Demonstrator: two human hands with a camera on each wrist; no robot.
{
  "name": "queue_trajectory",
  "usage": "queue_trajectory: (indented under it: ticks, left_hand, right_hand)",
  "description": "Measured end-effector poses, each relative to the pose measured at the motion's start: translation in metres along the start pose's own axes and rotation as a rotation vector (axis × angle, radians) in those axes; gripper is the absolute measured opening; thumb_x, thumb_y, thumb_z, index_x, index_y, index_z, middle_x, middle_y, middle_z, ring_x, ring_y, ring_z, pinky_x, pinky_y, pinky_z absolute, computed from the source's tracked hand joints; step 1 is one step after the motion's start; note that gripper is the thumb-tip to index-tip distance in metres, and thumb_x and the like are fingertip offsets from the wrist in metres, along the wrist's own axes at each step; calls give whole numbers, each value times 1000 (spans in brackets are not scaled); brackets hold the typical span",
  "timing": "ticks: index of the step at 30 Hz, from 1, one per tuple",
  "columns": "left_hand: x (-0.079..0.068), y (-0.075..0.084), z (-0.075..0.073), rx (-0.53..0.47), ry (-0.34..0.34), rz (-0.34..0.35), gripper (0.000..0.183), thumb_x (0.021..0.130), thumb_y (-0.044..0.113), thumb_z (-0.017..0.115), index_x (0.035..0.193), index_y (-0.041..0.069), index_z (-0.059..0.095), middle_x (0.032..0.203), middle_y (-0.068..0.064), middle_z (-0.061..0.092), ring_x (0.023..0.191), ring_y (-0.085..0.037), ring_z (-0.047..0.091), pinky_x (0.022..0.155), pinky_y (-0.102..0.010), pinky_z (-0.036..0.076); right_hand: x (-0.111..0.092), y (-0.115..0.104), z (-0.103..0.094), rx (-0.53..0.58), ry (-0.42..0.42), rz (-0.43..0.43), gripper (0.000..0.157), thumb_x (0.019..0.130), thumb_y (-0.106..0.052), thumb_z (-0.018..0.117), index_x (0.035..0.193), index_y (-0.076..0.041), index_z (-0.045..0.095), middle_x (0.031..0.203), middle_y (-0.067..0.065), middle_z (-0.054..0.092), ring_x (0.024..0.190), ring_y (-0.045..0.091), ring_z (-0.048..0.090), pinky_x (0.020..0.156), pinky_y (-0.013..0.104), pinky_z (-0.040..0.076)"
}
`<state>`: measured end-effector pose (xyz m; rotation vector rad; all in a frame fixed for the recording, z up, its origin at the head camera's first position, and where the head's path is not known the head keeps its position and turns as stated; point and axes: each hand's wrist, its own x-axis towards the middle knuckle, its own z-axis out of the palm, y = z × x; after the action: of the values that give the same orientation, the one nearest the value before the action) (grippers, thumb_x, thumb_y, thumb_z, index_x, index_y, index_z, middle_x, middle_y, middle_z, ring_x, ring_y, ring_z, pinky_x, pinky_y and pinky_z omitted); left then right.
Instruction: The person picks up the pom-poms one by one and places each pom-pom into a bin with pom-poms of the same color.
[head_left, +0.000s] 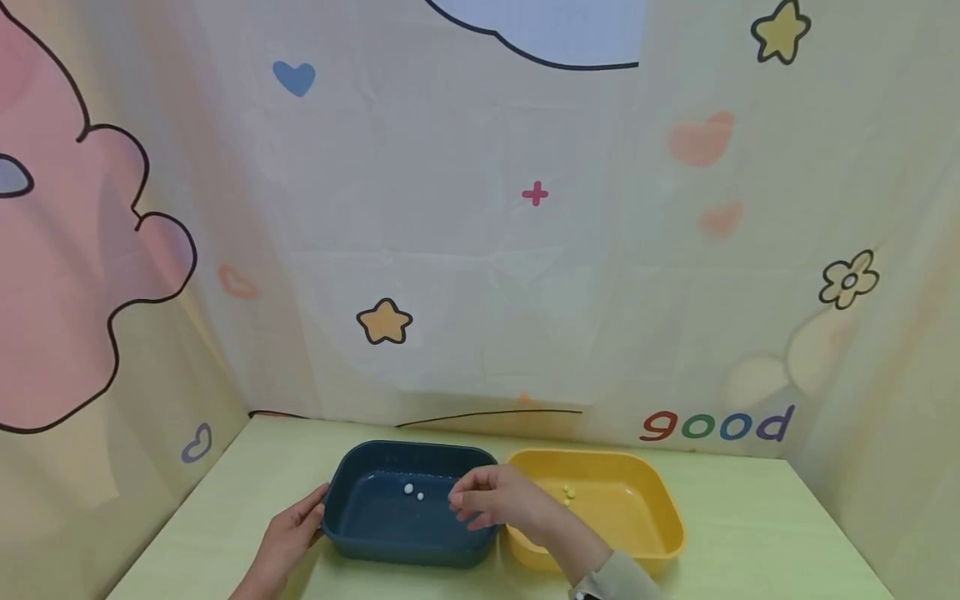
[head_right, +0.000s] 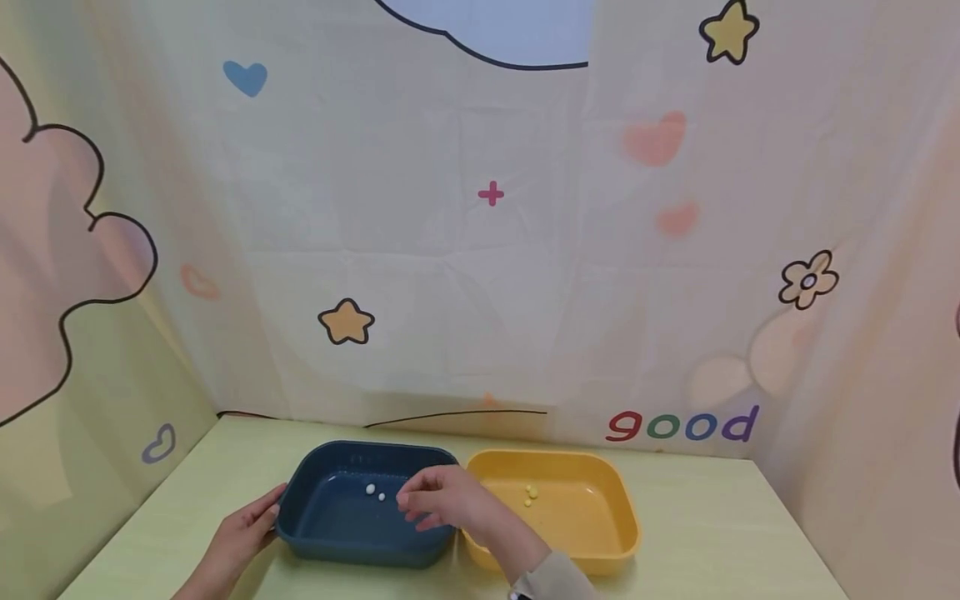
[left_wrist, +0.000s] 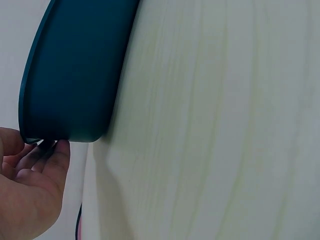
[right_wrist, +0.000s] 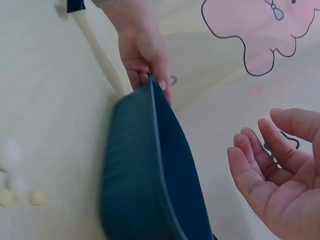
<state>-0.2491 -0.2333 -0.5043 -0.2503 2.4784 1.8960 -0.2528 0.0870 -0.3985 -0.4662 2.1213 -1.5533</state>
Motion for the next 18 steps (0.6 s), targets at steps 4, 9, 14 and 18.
queue_trajectory:
  ticks: [4, 9, 14, 18]
  left_hand:
    - [-1, 0, 2, -9, 2, -7, 45, 111, 9, 41, 152, -9, 37, 157, -29, 35, 142, -42, 47, 95, -31, 64]
    - [-2, 3, 4, -8, 4, -5, 44, 111, 8, 40, 153, -7, 38, 157, -27, 36, 143, -42, 45, 97, -31, 63]
    - [-1, 4, 4, 6, 2, -1, 45, 111, 10, 41, 152, -7, 38, 157, -28, 36, 142, -43, 46, 97, -32, 63]
    - [-1, 3, 4, 13, 4, -3, 45, 111, 10, 41, 153, -7, 38, 157, -28, 36, 142, -42, 47, 97, -32, 63]
  right_hand:
    - [-14, 13, 3, 38, -20, -11, 24, 102, -12, 61, 113, 9, 67, 107, 16, 74, 90, 12, 69, 89, 38, 66]
    - [-30, 31, 7, 56, 3, 20, 26, 101, -14, 64, 113, 9, 67, 100, 10, 76, 86, 10, 69, 88, 38, 67]
    - [-44, 51, 9, 81, 9, 35, 29, 101, -16, 65, 114, 10, 65, 95, 1, 73, 85, 10, 67, 86, 38, 67]
    - [-52, 68, 8, 103, -1, 45, 33, 100, -16, 65, 115, 14, 63, 90, -2, 71, 83, 9, 65, 76, 23, 63]
